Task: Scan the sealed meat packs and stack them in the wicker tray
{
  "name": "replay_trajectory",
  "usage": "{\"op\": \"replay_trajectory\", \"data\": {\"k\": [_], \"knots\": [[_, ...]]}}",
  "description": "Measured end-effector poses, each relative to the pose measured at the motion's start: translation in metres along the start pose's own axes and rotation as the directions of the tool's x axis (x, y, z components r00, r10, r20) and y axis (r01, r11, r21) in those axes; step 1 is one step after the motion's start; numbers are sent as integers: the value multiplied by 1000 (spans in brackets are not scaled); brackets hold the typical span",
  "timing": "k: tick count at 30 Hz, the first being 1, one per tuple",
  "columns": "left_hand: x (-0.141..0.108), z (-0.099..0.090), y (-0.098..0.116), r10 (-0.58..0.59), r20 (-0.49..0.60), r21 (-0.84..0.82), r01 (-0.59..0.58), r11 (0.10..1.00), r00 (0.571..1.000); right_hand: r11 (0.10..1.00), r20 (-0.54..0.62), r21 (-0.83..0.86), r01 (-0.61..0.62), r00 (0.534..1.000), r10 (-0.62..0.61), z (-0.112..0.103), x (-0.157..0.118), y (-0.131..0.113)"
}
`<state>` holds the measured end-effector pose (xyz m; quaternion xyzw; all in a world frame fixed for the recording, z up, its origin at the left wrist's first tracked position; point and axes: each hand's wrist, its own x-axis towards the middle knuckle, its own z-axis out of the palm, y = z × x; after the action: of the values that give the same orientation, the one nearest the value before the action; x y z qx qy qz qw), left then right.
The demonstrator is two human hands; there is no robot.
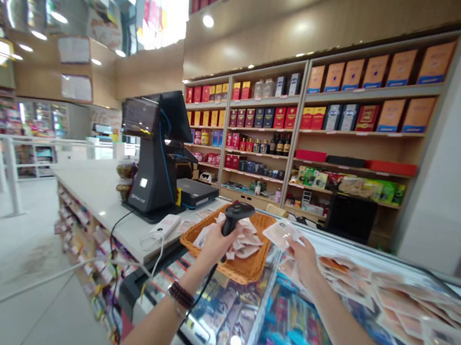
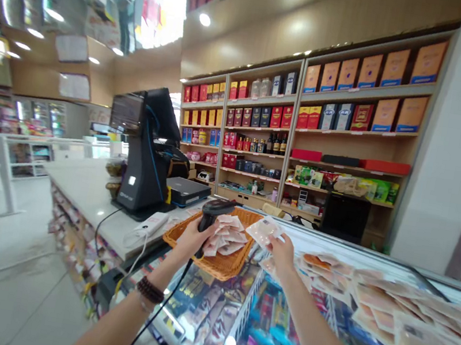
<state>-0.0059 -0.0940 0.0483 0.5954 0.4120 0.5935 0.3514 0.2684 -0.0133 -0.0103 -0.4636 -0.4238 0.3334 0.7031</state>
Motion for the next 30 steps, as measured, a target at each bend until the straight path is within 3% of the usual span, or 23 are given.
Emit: {"op": "replay_trajectory", "data": {"k": [4,7,10,13,17,21,26,30], "knots": [[5,-50,0,-5,-113,54,12,998,994,993,91,50,-107,991,102,77,4,-5],[4,-80,-5,-1,-175,82,16,997,985,994,296,52,-100,952,80,123,5,-1],[0,-99,-15,0,-213,89,19,996,977,999,429,27,-35,903,20,151,7,10],[-6,-108,-28,-28,-236,81,48,996,971,999,389,-9,36,921,-30,154,9,22],[-15,-102,-36,-26,-272,118,60,991,962,991,382,-43,125,919,-99,114,12,33],[-23,-77,-28,-47,-219,114,74,991,975,954,282,-195,226,945,-166,38,9,31],[-26,-23,-16,-82,-57,2,82,997,995,917,47,-365,162,987,-156,-64,-2,11],[-24,31,-13,-95,56,-97,101,990,994,914,-88,-392,105,985,-151,-129,-7,-4]]}}
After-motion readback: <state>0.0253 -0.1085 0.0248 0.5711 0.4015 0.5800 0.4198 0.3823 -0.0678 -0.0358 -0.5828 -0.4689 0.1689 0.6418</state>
